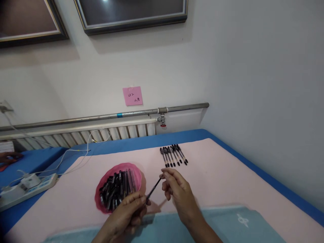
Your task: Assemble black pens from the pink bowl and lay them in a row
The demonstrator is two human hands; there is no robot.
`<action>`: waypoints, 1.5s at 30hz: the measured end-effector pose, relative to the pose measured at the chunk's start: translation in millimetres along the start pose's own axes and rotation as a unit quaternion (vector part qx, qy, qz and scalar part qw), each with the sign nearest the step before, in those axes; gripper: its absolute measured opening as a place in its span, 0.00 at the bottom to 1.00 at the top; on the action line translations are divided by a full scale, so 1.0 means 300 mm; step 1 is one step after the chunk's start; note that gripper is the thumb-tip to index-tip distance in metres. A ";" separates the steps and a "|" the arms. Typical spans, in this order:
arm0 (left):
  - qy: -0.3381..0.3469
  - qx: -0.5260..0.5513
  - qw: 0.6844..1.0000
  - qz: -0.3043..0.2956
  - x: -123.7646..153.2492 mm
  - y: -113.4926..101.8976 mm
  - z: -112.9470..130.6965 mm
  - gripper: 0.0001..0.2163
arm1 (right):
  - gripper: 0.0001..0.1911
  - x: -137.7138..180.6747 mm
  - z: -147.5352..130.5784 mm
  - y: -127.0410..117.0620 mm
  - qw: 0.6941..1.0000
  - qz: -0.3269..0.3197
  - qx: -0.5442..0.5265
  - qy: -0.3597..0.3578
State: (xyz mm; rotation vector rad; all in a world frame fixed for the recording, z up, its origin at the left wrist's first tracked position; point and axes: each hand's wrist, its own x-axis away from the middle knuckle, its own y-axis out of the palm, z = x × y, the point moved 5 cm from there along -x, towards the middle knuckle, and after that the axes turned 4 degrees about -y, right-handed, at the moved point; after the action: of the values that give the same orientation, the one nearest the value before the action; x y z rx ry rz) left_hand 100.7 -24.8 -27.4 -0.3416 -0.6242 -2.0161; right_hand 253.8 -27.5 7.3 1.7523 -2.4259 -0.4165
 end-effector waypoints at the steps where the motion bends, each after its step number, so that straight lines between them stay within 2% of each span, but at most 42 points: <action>1: -0.003 0.003 1.000 -0.001 0.001 -0.001 -0.002 0.18 | 0.18 -0.001 -0.003 -0.001 1.000 0.007 0.002 -0.003; 6: 0.001 0.075 0.997 0.012 0.006 -0.046 0.014 0.16 | 0.17 -0.004 -0.002 -0.006 1.000 0.021 0.006 0.017; 11: 0.075 0.220 0.971 0.058 0.028 -0.182 0.092 0.09 | 0.16 -0.015 0.016 -0.021 0.999 0.012 0.035 0.035; 14: 0.127 0.330 0.932 0.075 0.042 -0.269 0.138 0.05 | 0.17 -0.029 0.042 -0.033 0.997 -0.009 0.066 0.027; 19: 0.210 0.497 0.835 0.107 0.061 -0.392 0.174 0.12 | 0.18 -0.058 0.114 -0.065 0.992 -0.035 0.116 0.018; 23: 0.229 0.541 0.797 0.139 0.077 -0.453 0.166 0.12 | 0.17 -0.052 0.142 -0.053 0.990 -0.030 0.134 0.006; 25: 0.246 0.537 0.796 0.135 0.082 -0.468 0.167 0.11 | 0.16 -0.035 0.130 -0.005 0.988 -0.042 0.145 0.015; 28: 0.273 0.515 0.804 0.121 0.080 -0.476 0.174 0.09 | 0.12 -0.015 0.071 0.139 0.968 -0.123 0.216 0.019; 30: 0.288 0.497 0.809 0.125 0.077 -0.478 0.179 0.07 | 0.10 -0.017 0.018 0.268 0.934 -0.212 0.287 -0.019; 32: 0.302 0.479 0.813 0.136 0.077 -0.479 0.185 0.04 | 0.08 -0.034 -0.025 0.385 0.900 -0.271 0.331 -0.084; 35: 0.312 0.454 0.819 0.160 0.082 -0.481 0.191 0.04 | 0.09 -0.075 -0.024 0.488 0.860 -0.279 0.397 -0.159; 38: 0.313 0.443 0.823 0.171 0.086 -0.482 0.195 0.06 | 0.09 -0.101 0.043 0.507 0.846 -0.281 0.418 -0.175; 41: 0.317 0.444 0.822 0.165 0.079 -0.488 0.199 0.06 | 0.08 -0.112 0.111 0.479 0.829 -0.320 0.430 -0.160; 45: 0.298 0.443 0.831 0.153 0.043 -0.504 0.193 0.07 | 0.09 -0.143 0.137 0.433 0.823 -0.324 0.443 -0.145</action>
State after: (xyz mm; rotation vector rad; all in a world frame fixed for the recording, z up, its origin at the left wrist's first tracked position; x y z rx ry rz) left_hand -37.6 59.6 -16.8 0.6866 -0.9349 -1.2242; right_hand 138.8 57.1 8.4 3.1125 -2.2678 0.5793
